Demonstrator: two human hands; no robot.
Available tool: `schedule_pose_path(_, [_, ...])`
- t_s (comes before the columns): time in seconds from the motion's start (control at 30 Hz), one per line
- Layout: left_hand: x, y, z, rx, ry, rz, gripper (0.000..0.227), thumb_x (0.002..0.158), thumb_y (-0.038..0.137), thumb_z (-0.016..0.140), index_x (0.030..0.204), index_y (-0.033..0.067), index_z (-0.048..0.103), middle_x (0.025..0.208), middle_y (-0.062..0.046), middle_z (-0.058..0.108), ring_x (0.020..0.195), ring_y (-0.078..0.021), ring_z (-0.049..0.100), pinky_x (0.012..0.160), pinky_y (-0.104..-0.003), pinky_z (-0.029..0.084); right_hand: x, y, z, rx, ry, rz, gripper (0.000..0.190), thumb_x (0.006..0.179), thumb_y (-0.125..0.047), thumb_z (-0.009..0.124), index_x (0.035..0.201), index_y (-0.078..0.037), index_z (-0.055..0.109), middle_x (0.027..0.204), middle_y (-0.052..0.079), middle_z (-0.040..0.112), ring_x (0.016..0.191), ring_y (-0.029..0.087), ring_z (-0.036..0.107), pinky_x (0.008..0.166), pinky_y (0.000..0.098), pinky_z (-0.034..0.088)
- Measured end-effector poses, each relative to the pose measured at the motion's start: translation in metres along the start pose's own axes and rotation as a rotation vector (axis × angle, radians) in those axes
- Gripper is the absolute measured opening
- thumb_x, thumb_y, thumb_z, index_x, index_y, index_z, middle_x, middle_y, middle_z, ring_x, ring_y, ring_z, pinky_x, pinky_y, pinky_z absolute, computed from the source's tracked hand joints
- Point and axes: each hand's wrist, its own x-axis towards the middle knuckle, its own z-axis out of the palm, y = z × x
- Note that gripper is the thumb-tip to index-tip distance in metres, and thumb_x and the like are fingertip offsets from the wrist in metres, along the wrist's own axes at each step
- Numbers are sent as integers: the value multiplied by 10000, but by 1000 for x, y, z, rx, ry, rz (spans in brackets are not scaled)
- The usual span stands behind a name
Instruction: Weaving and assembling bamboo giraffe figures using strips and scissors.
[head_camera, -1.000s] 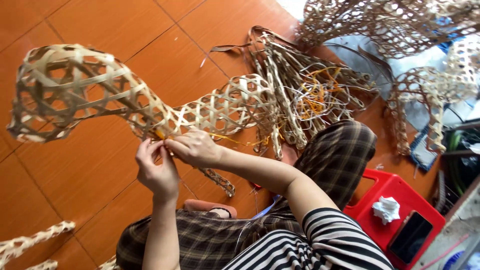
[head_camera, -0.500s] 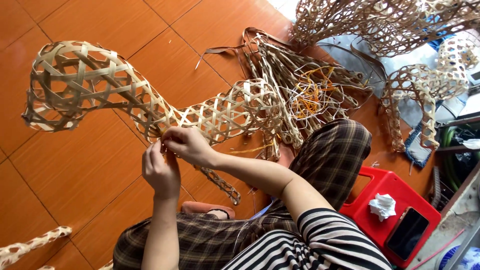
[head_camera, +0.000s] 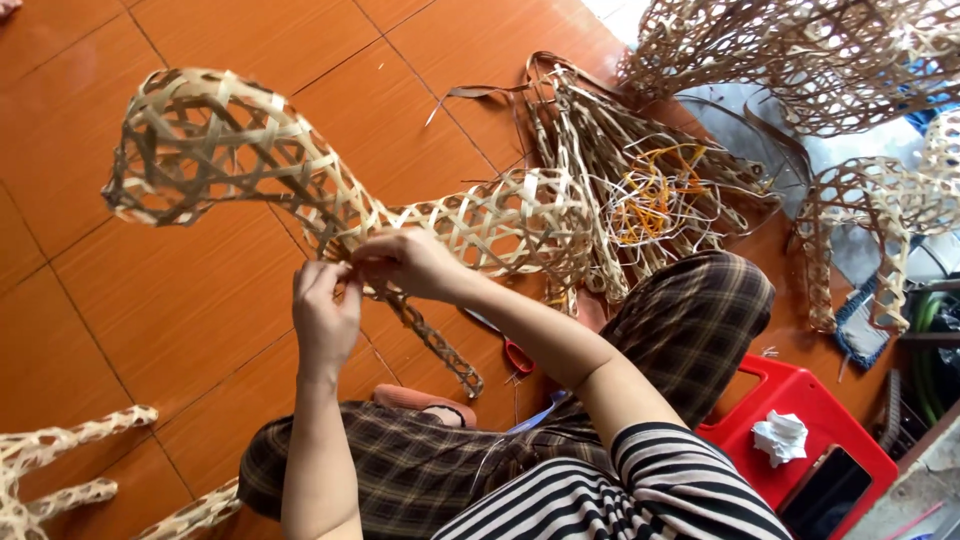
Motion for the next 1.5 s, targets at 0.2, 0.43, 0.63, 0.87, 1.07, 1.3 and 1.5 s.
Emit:
schedule_pose_path(0.2, [4,-5,3,105,-171,23,78,846,44,727,920,20,724,1057,-139,645,1031,-363,580,917,-467,484,0,11,10,-211,328,-213,279,861,-87,767,1129,-86,687,834,79,716,706,220,705,651,359,555])
schedule_pose_path(0.43, [-10,-39,35,-299,-154,-283,91,873,85,747,924,11,739,1038,-99,647,968,-247,632,843,-356,523,-32,6,47,-107,389,75,154,935,-87,765,966,-41,621,760,93,657,633,230,660,595,357,530])
schedule_pose_path(0.63, [-19,-55,49,-737,-94,-517,100,885,52,716,887,-35,763,955,-69,708,870,-120,665,766,-234,520,-53,0,68,-268,169,-165,173,883,-24,739,1027,-34,643,932,118,623,882,298,619,835,414,474])
schedule_pose_path(0.87, [-24,-75,59,-770,-264,-641,140,932,109,717,912,-19,770,789,3,737,718,-50,611,624,-229,498,-51,-2,71,-326,100,-294,253,827,-13,727,1070,-11,659,1085,151,604,1059,353,577,970,475,454])
schedule_pose_path(1.07, [-19,-90,57,-763,-18,-713,88,974,71,738,993,-13,755,838,17,672,720,-69,540,641,-228,433,-90,-9,46,-253,-11,-294,225,820,-15,674,1041,-1,637,1300,279,585,1123,408,586,940,490,519])
schedule_pose_path(1.3, [10,-49,11,-659,141,-367,137,1041,80,696,1037,-56,681,1073,-51,703,973,-95,640,890,-233,525,-259,187,62,-515,-478,437,139,907,-163,657,978,-44,641,913,151,682,798,346,711,648,454,575])
schedule_pose_path(1.5, [13,-46,9,-170,118,-306,129,1020,117,727,997,-9,713,1098,-112,729,1120,-237,598,1013,-358,452,-347,298,83,-864,-516,666,326,753,-190,708,1050,-75,636,987,197,670,890,385,698,711,487,588])
